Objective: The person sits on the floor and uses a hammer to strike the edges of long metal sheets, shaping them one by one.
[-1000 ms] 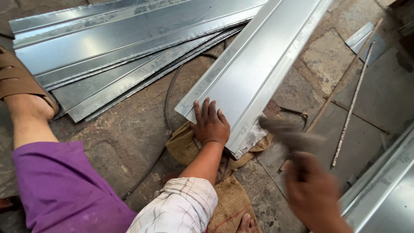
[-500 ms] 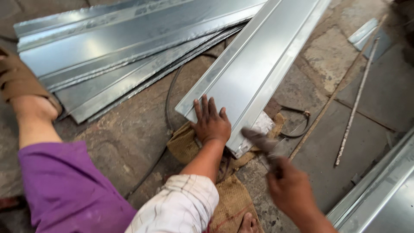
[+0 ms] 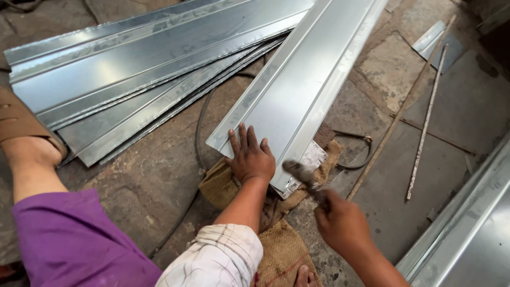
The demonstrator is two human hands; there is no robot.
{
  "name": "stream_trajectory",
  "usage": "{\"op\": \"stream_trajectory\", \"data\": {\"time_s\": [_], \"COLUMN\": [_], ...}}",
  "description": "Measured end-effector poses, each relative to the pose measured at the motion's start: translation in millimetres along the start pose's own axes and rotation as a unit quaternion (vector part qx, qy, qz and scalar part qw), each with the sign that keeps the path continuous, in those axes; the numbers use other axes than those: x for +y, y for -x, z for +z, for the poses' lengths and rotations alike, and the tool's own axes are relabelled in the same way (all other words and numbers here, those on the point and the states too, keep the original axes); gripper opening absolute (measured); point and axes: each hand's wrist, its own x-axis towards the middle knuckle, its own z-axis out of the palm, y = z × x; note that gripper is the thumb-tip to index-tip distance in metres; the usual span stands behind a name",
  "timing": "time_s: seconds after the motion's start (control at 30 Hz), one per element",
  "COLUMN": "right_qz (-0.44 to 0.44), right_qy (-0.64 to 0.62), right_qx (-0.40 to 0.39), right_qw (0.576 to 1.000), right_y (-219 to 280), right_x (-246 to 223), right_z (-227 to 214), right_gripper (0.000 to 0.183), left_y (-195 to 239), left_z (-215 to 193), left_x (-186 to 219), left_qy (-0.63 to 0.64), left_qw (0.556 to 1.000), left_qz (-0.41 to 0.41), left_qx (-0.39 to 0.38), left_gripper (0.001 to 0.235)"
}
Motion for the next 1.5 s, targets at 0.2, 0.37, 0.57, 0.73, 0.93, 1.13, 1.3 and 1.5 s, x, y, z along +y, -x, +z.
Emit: {"op": "stream_trajectory", "data": {"time_s": [0.2,0.37,0.57,0.73,0.93,1.13,1.3,1.5], "right_qz": [-0.25,-0.037,0.134,-0.073,0.028,-0.071,-0.275,0.064], "right_qy": [-0.203,-0.09,-0.071,-0.199,-0.02,-0.045,-0.286,-0.027], "right_qx": [0.272,0.12,0.029,0.273,-0.008,0.199,0.358,-0.018], "right_qw": [0.907,0.988,0.988,0.939,0.999,0.976,0.845,0.997], "right_y": [20,-10,-19,16,-13,-7,13,-25], "right_x": [23,47,4,6,4,-15,-12,-7], "right_z": [-76,23,-26,-87,6,-48,-90,-10], "right_gripper": [0.011,0.009,0.033,0.02,0.024,0.016,0.013,0.035], "left_y": [-2,-2,0,0,3,0,0,-5], "left_z": [3,1,-4,-1,-3,-1,-2,8], "left_x": [0,-1,4,2,3,-1,3,-2], "left_qy": [-0.006,-0.005,-0.002,-0.013,-0.012,-0.02,-0.024,-0.029], "left_qw": [1.0,1.0,1.0,1.0,1.0,1.0,1.0,0.998], "left_qz": [0.013,0.008,0.006,0.008,0.007,0.008,0.002,0.019], "left_qx": [0.013,0.013,0.012,0.019,0.017,0.019,0.004,0.045], "left_gripper": [0.062,0.06,0.06,0.059,0.059,0.06,0.06,0.059]}}
